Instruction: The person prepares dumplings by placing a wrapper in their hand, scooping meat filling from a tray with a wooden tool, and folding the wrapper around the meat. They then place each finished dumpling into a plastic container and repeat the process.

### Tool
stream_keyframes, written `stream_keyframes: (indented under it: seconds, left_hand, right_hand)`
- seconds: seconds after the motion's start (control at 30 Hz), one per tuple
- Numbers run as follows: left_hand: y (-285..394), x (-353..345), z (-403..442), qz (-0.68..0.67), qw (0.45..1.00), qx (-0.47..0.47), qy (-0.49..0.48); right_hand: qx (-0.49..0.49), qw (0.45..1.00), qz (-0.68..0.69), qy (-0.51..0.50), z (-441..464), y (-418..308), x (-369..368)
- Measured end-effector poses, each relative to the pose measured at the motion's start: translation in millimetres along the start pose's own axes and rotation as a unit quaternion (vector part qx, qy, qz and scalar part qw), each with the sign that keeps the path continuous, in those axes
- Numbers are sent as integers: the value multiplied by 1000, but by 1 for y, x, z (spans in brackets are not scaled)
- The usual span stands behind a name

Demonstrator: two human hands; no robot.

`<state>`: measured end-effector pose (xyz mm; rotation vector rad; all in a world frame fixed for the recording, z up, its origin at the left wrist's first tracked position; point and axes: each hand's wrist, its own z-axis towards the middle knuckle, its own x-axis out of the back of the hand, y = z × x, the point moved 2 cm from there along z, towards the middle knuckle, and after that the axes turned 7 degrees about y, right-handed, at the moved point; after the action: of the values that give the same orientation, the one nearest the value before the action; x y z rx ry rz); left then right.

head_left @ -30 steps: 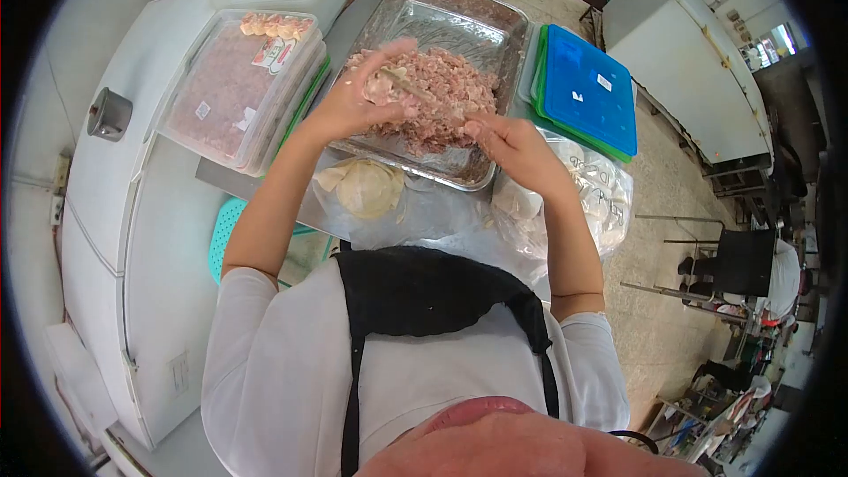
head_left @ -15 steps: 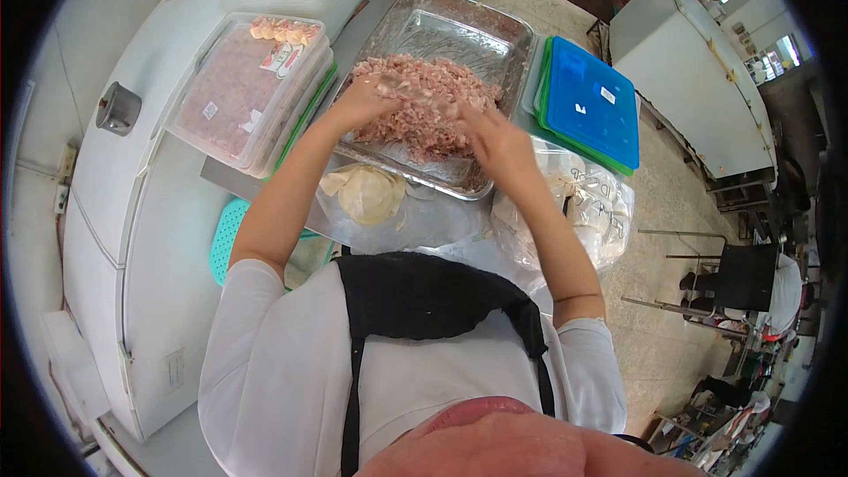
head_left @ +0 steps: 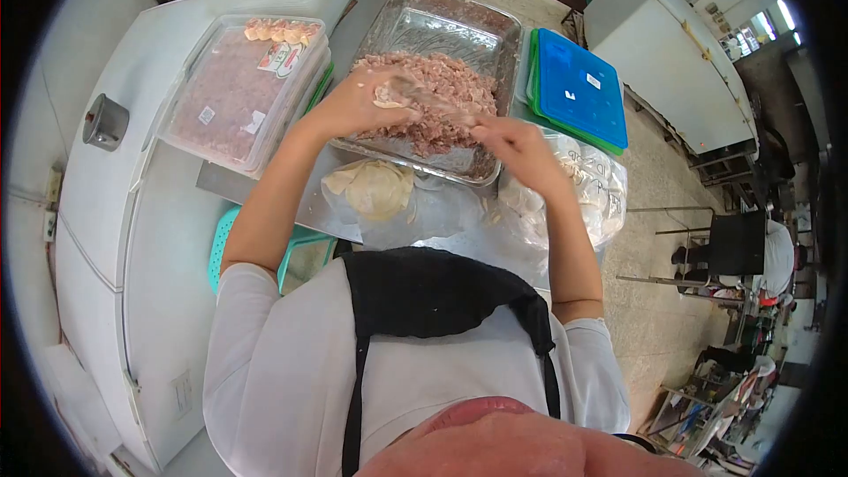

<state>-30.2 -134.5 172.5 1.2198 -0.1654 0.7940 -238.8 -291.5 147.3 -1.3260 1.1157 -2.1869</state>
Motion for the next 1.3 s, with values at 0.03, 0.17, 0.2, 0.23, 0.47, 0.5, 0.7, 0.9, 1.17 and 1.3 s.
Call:
stream_keyframes:
  seconds: [0.03,0.17,0.2,0.23,0.47,0.5,0.7,0.9,1.17,1.3]
  left_hand:
    - [3,1,0,1,999,14,-34]
    - [-20,14,0,124,988,-72,-59]
    - [-29,17,-2,99,993,-37,-58]
    - [-34,23,-4,75,996,-1,-55]
    - [-32,79,-19,64,995,-74,-24]
    - [-36,89,-24,48,998,-13,-34]
    - [-44,137,-37,-4,989,126,-77]
    - [-142,216,-38,118,987,111,3]
    - [-273,286,-15,266,949,146,88]
    - [-270,278,-2,264,931,208,140]
  right_hand:
    - [44,999,-3,-15,-1,-9,-9]
    - [50,996,-45,-64,15,-19,3]
    - [50,996,-47,-61,15,-31,7]
    - [68,988,-134,-29,14,-43,9]
    - [142,973,-180,18,27,-97,-31]
    - [104,976,-189,27,28,-111,-30]
    - [97,978,-180,49,37,-132,-108]
    - [2,986,-139,96,26,-107,-113]
    - [-236,959,-8,160,-26,-67,-116]
    - [-267,949,17,163,-32,-66,-117]
